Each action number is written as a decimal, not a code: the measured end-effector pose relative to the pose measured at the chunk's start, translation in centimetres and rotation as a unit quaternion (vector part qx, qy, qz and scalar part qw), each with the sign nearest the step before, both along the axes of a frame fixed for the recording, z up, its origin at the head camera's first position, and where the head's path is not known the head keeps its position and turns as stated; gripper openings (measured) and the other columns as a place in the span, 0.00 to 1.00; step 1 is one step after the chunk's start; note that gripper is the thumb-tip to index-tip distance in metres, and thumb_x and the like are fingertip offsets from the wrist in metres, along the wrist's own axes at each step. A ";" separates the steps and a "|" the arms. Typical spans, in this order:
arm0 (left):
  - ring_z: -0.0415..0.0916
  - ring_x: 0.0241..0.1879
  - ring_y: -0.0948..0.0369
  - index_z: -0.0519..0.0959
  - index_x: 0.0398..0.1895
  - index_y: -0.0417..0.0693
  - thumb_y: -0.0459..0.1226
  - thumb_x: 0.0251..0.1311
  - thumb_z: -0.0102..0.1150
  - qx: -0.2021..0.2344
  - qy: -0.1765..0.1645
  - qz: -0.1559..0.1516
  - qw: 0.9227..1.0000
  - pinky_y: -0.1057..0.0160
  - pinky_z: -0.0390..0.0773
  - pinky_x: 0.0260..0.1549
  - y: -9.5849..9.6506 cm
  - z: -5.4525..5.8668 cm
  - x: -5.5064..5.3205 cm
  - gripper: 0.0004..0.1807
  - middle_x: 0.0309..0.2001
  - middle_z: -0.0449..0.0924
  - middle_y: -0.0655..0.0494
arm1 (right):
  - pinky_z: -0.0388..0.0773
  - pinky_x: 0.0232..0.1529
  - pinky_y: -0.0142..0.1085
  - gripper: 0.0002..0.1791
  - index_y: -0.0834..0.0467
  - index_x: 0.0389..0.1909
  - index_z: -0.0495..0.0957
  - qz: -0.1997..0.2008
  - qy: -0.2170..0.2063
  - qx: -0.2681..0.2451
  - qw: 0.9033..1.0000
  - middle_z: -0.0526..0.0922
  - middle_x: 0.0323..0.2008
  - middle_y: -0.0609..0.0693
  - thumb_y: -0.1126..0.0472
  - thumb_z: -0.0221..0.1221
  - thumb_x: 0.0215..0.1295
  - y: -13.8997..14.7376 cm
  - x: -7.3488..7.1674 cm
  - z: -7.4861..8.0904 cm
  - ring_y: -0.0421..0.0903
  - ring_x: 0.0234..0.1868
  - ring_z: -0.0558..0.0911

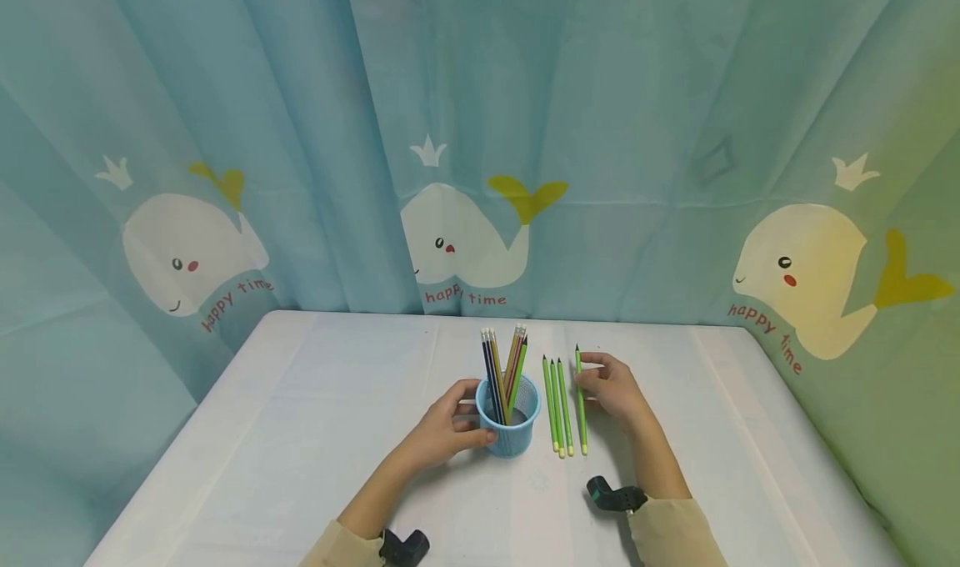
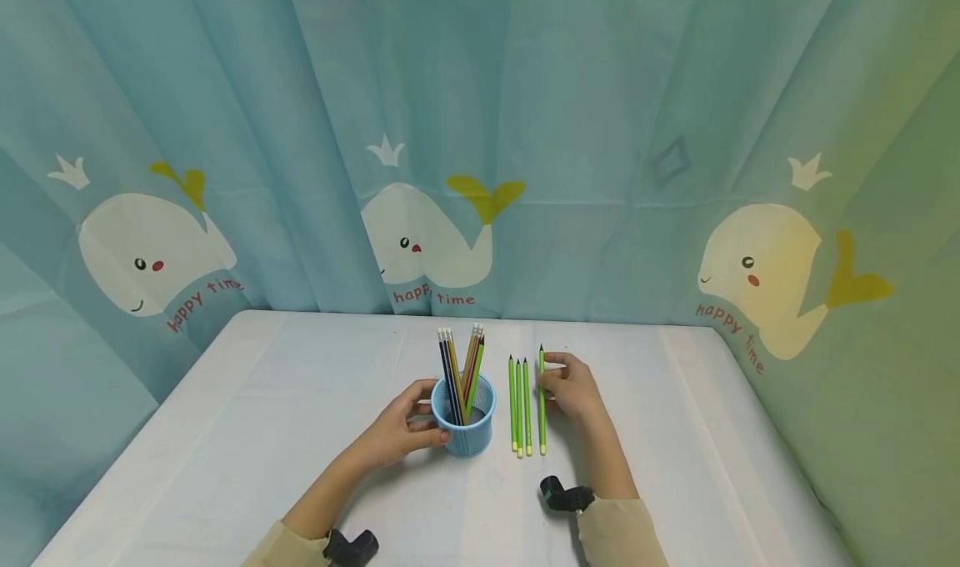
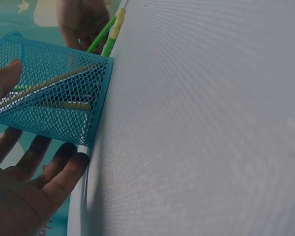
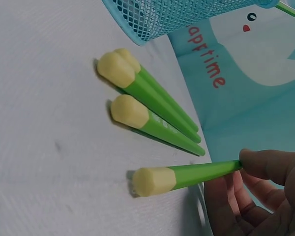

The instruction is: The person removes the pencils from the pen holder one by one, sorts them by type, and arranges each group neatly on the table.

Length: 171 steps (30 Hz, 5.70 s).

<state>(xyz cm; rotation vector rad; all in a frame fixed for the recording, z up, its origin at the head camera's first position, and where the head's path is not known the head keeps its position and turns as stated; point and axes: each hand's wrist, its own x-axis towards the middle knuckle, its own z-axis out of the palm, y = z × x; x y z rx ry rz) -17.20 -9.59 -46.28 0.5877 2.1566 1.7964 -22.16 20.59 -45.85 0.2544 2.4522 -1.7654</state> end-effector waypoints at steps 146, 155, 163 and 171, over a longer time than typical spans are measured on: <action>0.73 0.62 0.42 0.62 0.70 0.43 0.34 0.56 0.71 0.005 -0.003 -0.011 1.000 0.56 0.83 0.53 -0.2 -0.2 -0.1 0.39 0.65 0.68 0.39 | 0.84 0.52 0.43 0.14 0.65 0.46 0.68 0.144 0.175 -0.108 0.968 0.78 0.54 0.67 0.57 0.56 0.74 -2.1 3.5 7.8 0.46 0.50 0.83; 0.74 0.62 0.43 0.63 0.70 0.45 0.35 0.57 0.72 -0.001 0.003 -0.009 1.000 0.55 0.82 0.54 -0.2 -0.1 0.0 0.39 0.65 0.68 0.41 | 0.84 0.53 0.48 0.10 0.56 0.48 0.64 0.148 0.196 -0.165 0.955 0.83 0.49 0.61 0.56 0.52 0.77 -2.0 3.6 8.2 0.52 0.51 0.85; 0.74 0.62 0.43 0.63 0.70 0.44 0.35 0.57 0.71 0.000 0.002 -0.008 1.000 0.56 0.83 0.54 -0.1 0.0 0.0 0.39 0.66 0.68 0.40 | 0.84 0.52 0.47 0.08 0.57 0.48 0.65 0.156 0.206 -0.189 0.947 0.83 0.47 0.58 0.61 0.53 0.76 -1.8 3.8 8.5 0.52 0.49 0.86; 0.73 0.62 0.42 0.63 0.70 0.43 0.34 0.56 0.71 -0.001 -0.004 -0.004 1.000 0.55 0.82 0.55 -0.1 -0.1 0.0 0.39 0.66 0.68 0.39 | 0.85 0.50 0.46 0.08 0.58 0.49 0.66 0.153 0.211 -0.201 0.944 0.82 0.46 0.58 0.62 0.54 0.76 -1.9 4.0 8.7 0.52 0.48 0.86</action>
